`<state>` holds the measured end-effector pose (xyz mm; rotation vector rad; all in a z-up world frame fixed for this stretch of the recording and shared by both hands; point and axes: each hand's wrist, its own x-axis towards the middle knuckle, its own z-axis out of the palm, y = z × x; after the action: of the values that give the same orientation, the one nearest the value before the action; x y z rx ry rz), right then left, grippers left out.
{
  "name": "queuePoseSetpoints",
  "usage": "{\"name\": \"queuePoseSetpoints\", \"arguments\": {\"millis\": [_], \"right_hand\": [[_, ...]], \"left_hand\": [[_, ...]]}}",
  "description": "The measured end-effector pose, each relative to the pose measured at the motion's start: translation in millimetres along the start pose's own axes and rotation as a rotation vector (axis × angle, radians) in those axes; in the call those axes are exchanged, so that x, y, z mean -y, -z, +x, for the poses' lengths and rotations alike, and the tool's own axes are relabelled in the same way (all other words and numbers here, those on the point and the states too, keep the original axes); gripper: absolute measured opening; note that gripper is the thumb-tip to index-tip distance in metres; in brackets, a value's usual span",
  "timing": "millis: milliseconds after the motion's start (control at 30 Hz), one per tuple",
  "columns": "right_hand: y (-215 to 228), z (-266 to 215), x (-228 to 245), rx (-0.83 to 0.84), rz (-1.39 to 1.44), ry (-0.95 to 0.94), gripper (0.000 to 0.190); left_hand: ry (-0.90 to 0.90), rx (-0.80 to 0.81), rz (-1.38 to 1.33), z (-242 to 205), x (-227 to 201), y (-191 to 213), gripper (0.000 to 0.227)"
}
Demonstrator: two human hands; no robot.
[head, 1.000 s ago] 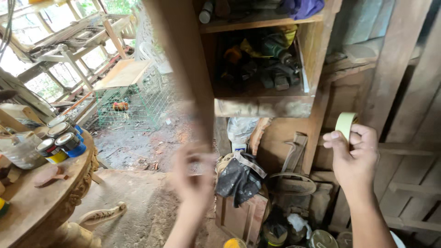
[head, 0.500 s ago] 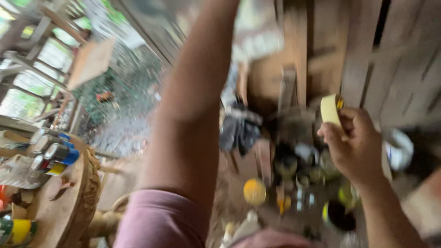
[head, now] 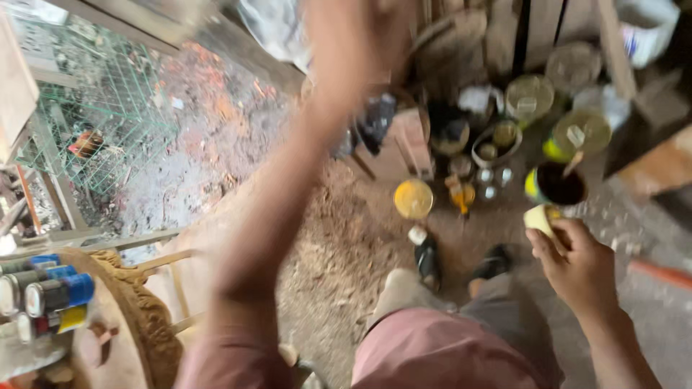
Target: The person applies masking tape to the front surface and around the handle of a small wooden drawer.
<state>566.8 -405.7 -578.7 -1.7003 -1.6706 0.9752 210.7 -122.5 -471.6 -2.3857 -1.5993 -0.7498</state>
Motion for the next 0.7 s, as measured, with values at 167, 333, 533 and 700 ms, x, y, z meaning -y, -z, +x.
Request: {"name": "queuePoseSetpoints", "arguments": {"millis": [167,333,533,700], "right_hand": [[-66.3,-20.8,-43.0,0.139,0.092,-0.208,0.026],[-150.4,-58.2,-101.9,0.280,-0.080,-0.252,0.041],[-242.7,-111.2,-167.8,0.409,-0.043,-0.380,0.043],[-343.5,-82.7,-247.2,0.406,-0.049,-0.438,0.035]], "left_hand": [[0.203,0.359,-0.470,-239.2,-99.4,-27.3,0.046],[0.545,0.831,-0.500,-394.8,-133.2,-114.8,0.038],[0.889,1.123,-0.349,-552.1,-100.0,-229.7,0.040],[1.104,1.012,-0.272,-636.9,-59.8,-360.5,0.058]]}}
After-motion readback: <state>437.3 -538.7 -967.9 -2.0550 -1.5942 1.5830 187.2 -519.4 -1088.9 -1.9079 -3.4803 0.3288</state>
